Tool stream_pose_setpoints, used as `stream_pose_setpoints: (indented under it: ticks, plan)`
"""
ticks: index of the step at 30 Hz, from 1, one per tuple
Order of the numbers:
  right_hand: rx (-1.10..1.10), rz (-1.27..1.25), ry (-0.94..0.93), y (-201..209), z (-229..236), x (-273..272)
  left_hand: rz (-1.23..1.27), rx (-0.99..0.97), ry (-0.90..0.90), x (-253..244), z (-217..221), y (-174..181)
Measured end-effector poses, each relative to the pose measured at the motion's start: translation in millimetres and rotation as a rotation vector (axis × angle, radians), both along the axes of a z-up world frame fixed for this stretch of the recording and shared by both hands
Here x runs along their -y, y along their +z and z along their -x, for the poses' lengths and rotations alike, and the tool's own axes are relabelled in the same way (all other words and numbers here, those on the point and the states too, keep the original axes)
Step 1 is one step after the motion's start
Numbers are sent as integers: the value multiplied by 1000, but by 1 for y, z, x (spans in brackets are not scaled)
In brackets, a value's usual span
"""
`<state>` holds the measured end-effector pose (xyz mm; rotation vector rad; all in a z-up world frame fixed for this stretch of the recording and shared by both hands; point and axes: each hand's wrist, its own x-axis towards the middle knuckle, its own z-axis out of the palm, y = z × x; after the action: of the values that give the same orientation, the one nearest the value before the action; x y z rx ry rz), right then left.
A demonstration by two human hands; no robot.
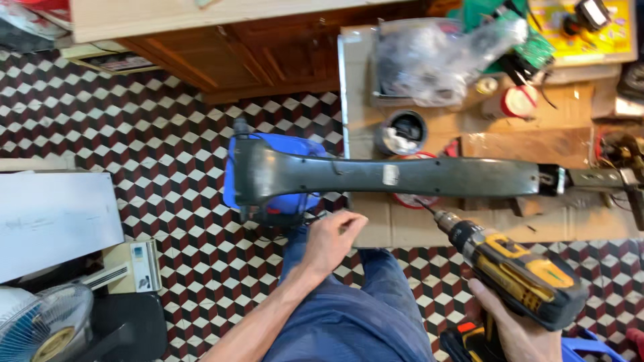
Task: The person uses a cordless drill to remove screws from a long metal part, then uses a screwdriver to unscrew additional fasteners. They inspect the part with a small flashlight and a handheld device, and briefly handle a small bottle before continuing to remove screws.
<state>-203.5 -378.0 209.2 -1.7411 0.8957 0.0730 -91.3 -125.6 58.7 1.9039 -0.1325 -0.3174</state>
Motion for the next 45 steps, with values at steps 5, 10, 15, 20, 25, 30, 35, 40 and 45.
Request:
stream_pose_setpoints:
  ticks: [5,10,15,20,25,30,35,40,45]
  plan:
    - [-101,-111,46,20,-73,-83,-255,519,56,-117,-80,64]
    - [-120,-17,253,29,-145,-141,-542,663,-454,-123,-142,39]
    - [-166,101,389,28,-172,-163,-889,404,-759,-100,-154,10]
    - [-136,129,458,13,-183,-166,-710,501,-429,-117,-142,3]
    - [-203,251,543,7,-195,-166,-68,-218,213,-158,-124,-1]
    - [-344,353,708,0,-216,-171,159,-547,156,-156,-101,3]
    - [-327,336,700,-3,-221,-177,6,-199,133,-145,-92,0]
    - [-253,242,654,-4,-223,-177,46,-40,177,-137,-90,-13]
    - [-310,251,663,-4,-227,-178,89,-109,187,-135,-86,-23]
